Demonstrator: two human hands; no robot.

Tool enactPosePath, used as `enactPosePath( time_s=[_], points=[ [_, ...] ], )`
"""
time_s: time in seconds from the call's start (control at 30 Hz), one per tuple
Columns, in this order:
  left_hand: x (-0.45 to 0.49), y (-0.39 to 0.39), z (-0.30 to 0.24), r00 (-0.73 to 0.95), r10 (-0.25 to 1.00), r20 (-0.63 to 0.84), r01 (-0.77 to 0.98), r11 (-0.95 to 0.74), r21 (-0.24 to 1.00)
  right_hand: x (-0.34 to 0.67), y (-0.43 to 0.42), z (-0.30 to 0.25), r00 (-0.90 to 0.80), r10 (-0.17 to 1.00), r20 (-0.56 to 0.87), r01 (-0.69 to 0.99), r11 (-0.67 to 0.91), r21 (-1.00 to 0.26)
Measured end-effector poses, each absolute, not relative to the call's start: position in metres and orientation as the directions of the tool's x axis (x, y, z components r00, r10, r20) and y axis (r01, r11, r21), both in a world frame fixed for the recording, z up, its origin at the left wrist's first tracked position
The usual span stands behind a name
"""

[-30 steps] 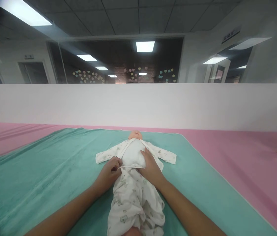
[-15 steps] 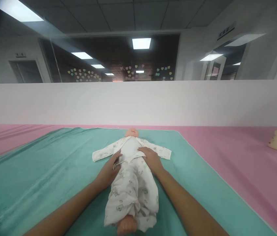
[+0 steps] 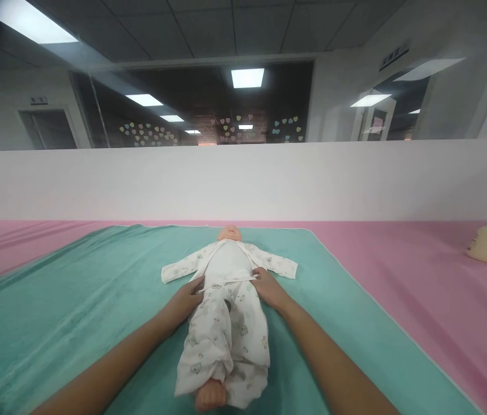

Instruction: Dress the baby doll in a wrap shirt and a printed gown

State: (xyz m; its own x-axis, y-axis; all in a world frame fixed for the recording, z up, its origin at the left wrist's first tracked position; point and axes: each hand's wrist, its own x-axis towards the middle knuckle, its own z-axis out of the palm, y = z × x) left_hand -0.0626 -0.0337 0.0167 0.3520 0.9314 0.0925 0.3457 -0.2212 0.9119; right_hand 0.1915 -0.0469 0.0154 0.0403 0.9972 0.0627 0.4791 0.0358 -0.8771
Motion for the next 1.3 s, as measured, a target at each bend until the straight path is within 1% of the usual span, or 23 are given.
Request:
enactPosePath(
  time_s=[0.07, 0.17, 0.27, 0.33, 0.43, 0.57, 0.67, 0.73, 0.8, 0.87, 0.93, 1.0, 1.07, 1.13, 1.2, 1.23, 1.3],
  points=[
    [-0.061, -0.037, 0.02, 0.392, 0.916, 0.09, 0.27, -0.208, 0.94, 0.192, -0.048, 0.015, 0.003, 0.998, 0.055, 0.387, 0.05, -0.921],
    [-0.058, -0.042, 0.025, 0.427, 0.889, 0.168, 0.183, -0.266, 0.946, 0.195, -0.05, 0.018, -0.078, 0.992, 0.103, 0.323, 0.123, -0.938],
    [-0.056, -0.044, 0.026, 0.374, 0.905, 0.201, 0.179, -0.283, 0.942, 0.2, -0.048, 0.018, -0.2, 0.969, 0.147, 0.256, 0.197, -0.947],
    [-0.056, -0.044, 0.024, 0.324, 0.932, 0.164, 0.17, -0.228, 0.959, 0.203, -0.044, 0.014, -0.203, 0.96, 0.193, 0.209, 0.235, -0.949],
    [-0.057, -0.042, 0.022, 0.277, 0.956, 0.099, 0.119, -0.136, 0.984, 0.206, -0.037, 0.005, -0.132, 0.959, 0.249, 0.182, 0.271, -0.945],
    [-0.059, -0.039, 0.022, 0.242, 0.962, 0.126, 0.058, -0.144, 0.988, 0.202, -0.034, 0.001, 0.039, 0.972, 0.231, 0.15, 0.223, -0.963],
    [-0.059, -0.038, 0.025, 0.222, 0.96, 0.17, 0.029, -0.181, 0.983, 0.196, -0.04, 0.006, 0.122, 0.982, 0.148, 0.11, 0.134, -0.985],
    [-0.06, -0.038, 0.025, 0.21, 0.957, 0.2, 0.038, -0.213, 0.976, 0.191, -0.044, 0.009, 0.106, 0.992, 0.075, 0.082, 0.066, -0.994],
    [-0.061, -0.037, 0.023, 0.209, 0.953, 0.218, 0.062, -0.235, 0.97, 0.189, -0.046, 0.01, 0.053, 0.998, 0.022, 0.048, 0.02, -0.999],
    [-0.062, -0.036, 0.021, 0.216, 0.952, 0.217, 0.089, -0.24, 0.967, 0.189, -0.044, 0.009, 0.029, 0.999, 0.027, 0.07, 0.025, -0.997],
    [-0.063, -0.035, 0.019, 0.219, 0.956, 0.195, 0.126, -0.226, 0.966, 0.191, -0.038, 0.006, 0.052, 0.992, 0.113, 0.168, 0.103, -0.98],
    [-0.064, -0.033, 0.018, 0.218, 0.953, 0.208, 0.184, -0.249, 0.951, 0.194, -0.032, 0.002, 0.05, 0.965, 0.258, 0.274, 0.235, -0.932],
    [-0.063, -0.031, 0.019, 0.246, 0.926, 0.287, 0.237, -0.345, 0.908, 0.195, -0.028, 0.0, -0.028, 0.913, 0.406, 0.356, 0.389, -0.85],
    [-0.061, -0.028, 0.022, 0.305, 0.873, 0.381, 0.269, -0.463, 0.845, 0.195, -0.025, -0.001, -0.145, 0.844, 0.516, 0.416, 0.525, -0.742],
    [-0.058, -0.026, 0.027, 0.385, 0.831, 0.402, 0.299, -0.524, 0.798, 0.194, -0.025, -0.001, -0.233, 0.788, 0.57, 0.455, 0.606, -0.652],
    [-0.056, -0.025, 0.031, 0.422, 0.819, 0.388, 0.315, -0.534, 0.784, 0.193, -0.025, 0.0, -0.252, 0.776, 0.578, 0.464, 0.621, -0.631],
    [-0.053, -0.024, 0.041, 0.496, 0.796, 0.346, 0.345, -0.546, 0.763, 0.191, -0.025, 0.001, -0.253, 0.784, 0.568, 0.465, 0.613, -0.639]
  ],
)
